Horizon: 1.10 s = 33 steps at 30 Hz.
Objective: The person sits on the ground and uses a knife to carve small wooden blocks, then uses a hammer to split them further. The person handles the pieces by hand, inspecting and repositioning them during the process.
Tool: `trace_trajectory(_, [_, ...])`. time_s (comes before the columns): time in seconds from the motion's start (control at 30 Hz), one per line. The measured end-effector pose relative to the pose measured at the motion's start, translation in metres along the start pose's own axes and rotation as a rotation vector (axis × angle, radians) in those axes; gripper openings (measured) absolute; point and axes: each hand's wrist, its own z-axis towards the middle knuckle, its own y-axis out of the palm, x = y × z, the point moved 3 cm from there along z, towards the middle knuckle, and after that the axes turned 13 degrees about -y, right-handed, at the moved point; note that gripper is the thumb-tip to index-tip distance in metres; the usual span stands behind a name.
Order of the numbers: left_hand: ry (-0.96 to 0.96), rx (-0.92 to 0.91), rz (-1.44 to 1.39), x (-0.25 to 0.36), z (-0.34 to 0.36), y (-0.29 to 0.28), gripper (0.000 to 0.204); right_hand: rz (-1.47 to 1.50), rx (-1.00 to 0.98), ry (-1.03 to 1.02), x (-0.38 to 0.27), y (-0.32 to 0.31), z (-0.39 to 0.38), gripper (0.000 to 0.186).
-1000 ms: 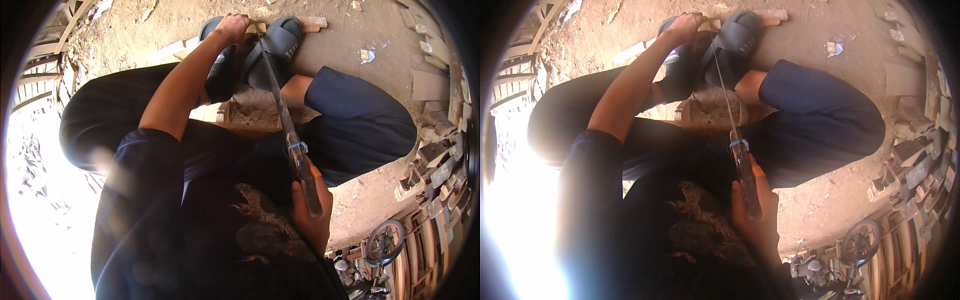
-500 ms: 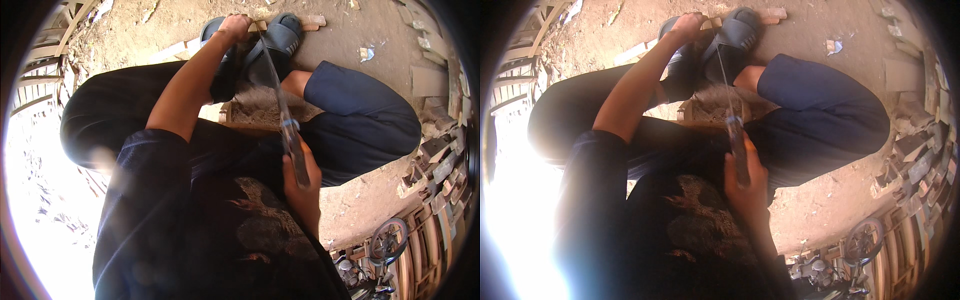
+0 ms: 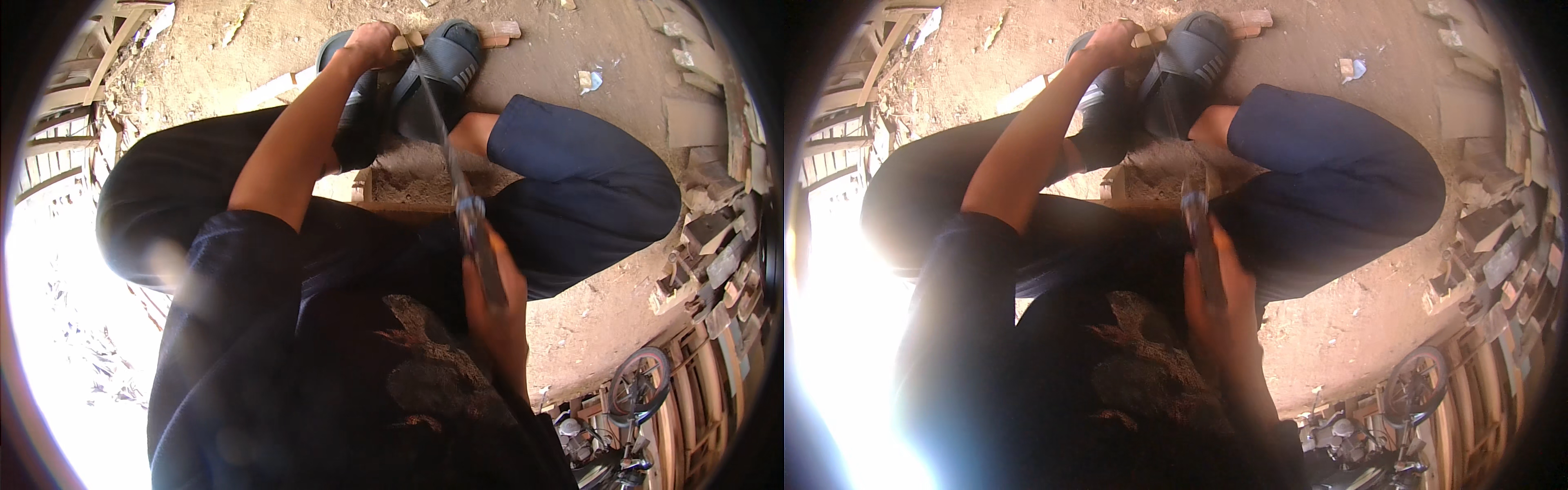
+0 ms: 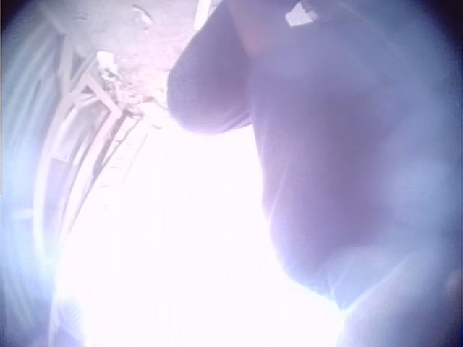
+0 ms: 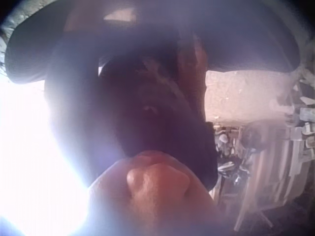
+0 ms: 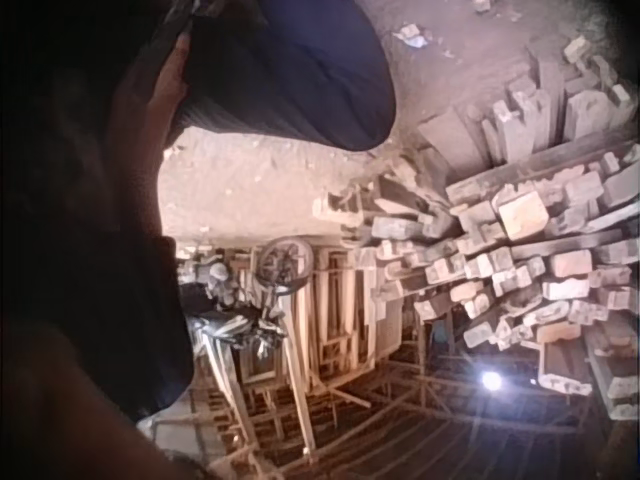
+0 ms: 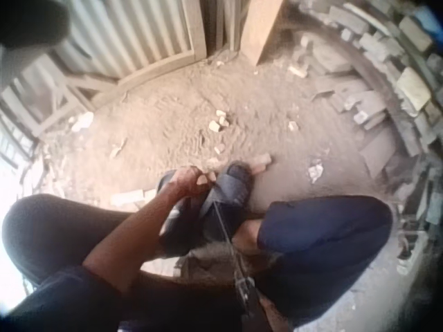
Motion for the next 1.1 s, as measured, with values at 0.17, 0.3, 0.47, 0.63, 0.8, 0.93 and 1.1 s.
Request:
trace_trajectory(0.17, [0.02, 0.002, 0.08, -0.007, 0.007, 0.005, 0.041, -0.203, -0.023, -0.243, 0.004, -0.002, -0.025, 0.044])
trace_trajectory(0.3, [0.015, 0.003, 0.024, -0.005, 0.008, 0.004, 0.045, -0.022, -0.054, -0.038, 0.008, -0.005, 0.004, 0.045])
trace_trajectory(0.47, [0.03, -0.015, 0.026, -0.008, 0.007, 0.007, 0.046, -0.269, -0.01, -0.283, 0.009, -0.01, -0.036, 0.049])
trace_trajectory(0.63, [-0.003, -0.041, -0.049, -0.008, 0.003, -0.007, 0.052, -0.045, -0.008, 0.073, -0.021, -0.027, -0.027, 0.047])
trace_trajectory(0.8, [0.086, -0.099, -0.084, -0.012, 0.018, 0.004, 0.05, -0.13, 0.049, 0.073, -0.006, -0.035, -0.038, 0.047])
trace_trajectory(0.93, [0.07, -0.142, -0.127, -0.027, 0.032, 0.006, 0.044, -0.079, 0.053, 0.08, -0.006, -0.041, -0.044, 0.049])
trace_trajectory(1.1, [0.073, -0.422, -0.015, -0.012, 0.047, -0.013, 0.053, -0.063, 0.128, -0.071, 0.0, -0.048, -0.043, 0.048])
